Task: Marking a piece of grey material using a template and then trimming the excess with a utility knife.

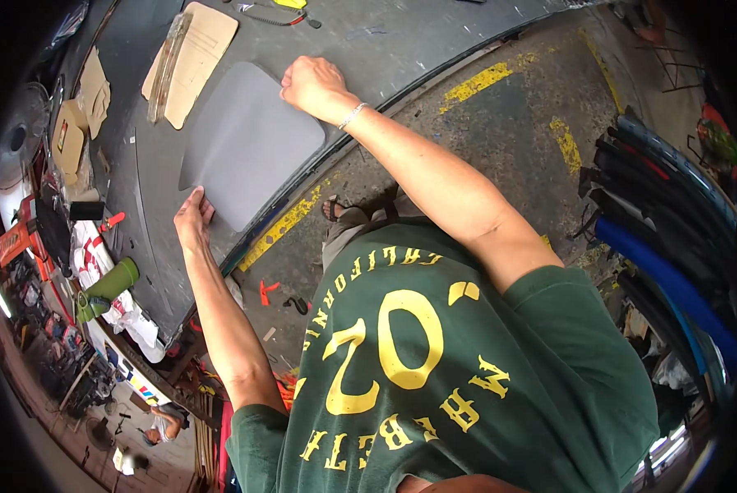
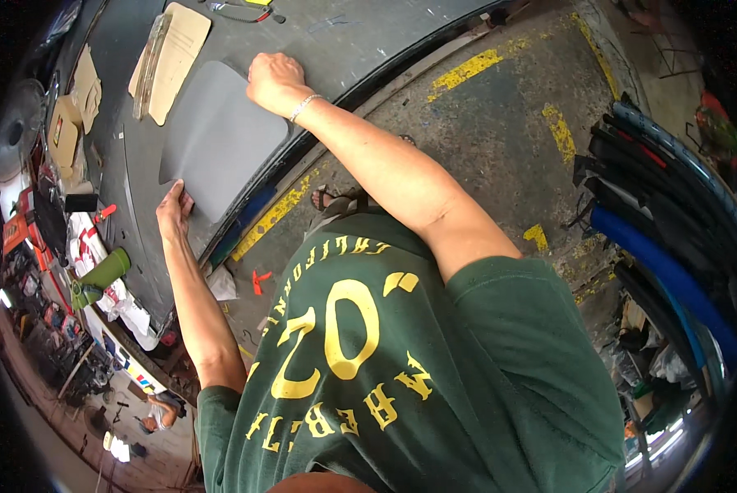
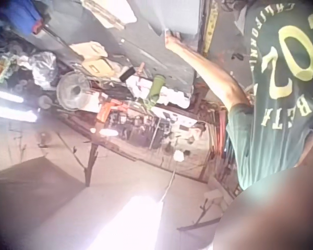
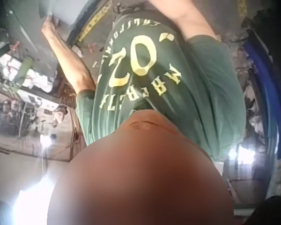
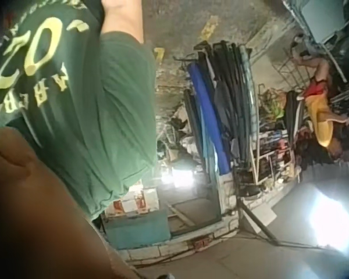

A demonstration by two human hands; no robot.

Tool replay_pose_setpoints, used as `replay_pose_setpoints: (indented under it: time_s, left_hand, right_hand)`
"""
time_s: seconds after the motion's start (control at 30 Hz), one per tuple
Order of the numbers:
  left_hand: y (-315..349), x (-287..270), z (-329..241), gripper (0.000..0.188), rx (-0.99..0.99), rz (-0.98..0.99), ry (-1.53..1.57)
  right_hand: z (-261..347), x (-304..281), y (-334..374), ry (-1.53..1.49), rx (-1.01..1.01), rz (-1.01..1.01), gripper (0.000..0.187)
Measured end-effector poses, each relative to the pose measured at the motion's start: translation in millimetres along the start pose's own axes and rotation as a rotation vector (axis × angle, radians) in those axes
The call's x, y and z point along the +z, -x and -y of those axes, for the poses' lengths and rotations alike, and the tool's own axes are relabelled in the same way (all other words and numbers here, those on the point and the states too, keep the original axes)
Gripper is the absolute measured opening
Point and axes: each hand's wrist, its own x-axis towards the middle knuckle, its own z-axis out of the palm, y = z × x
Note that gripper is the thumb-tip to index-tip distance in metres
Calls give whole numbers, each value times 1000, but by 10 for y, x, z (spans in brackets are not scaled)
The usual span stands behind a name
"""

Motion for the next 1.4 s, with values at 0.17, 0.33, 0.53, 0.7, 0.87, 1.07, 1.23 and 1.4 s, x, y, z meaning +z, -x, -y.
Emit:
replay_pose_setpoints:
  time_s: [0.17, 0.33, 0.53, 0.7, 0.87, 1.07, 1.23, 1.4]
  left_hand:
    - [-71, -98, 91, 33, -12, 23, -12]
    - [108, 225, 51, 29, 151, 61, 2]
    - [616, 870, 58, 14, 944, -297, -541]
    - [1046, 1224, 8, 11, 1213, 12, -821]
    - [1623, 1356, 92, 10, 1295, 271, -826]
    - [1620, 1312, 272, 18, 1321, 226, -898]
    - [1627, 1263, 354, 18, 1311, 110, -861]
    - [1566, 1229, 430, 22, 1303, 110, -876]
  right_hand:
    - [-29, 29, -3, 57, -72, 14, 18]
    - [-284, -204, -115, -10, -262, -62, 12]
    - [-419, -681, -269, -11, 83, 181, 12]
    - [-285, -849, -137, 267, -92, 171, 9]
    - [-157, -499, -99, 685, -676, -61, 20]
    - [309, 77, -536, 499, -877, 64, 26]
    - [487, 131, -884, 391, -600, 426, 25]
    - [428, 336, -982, 398, -653, 375, 24]
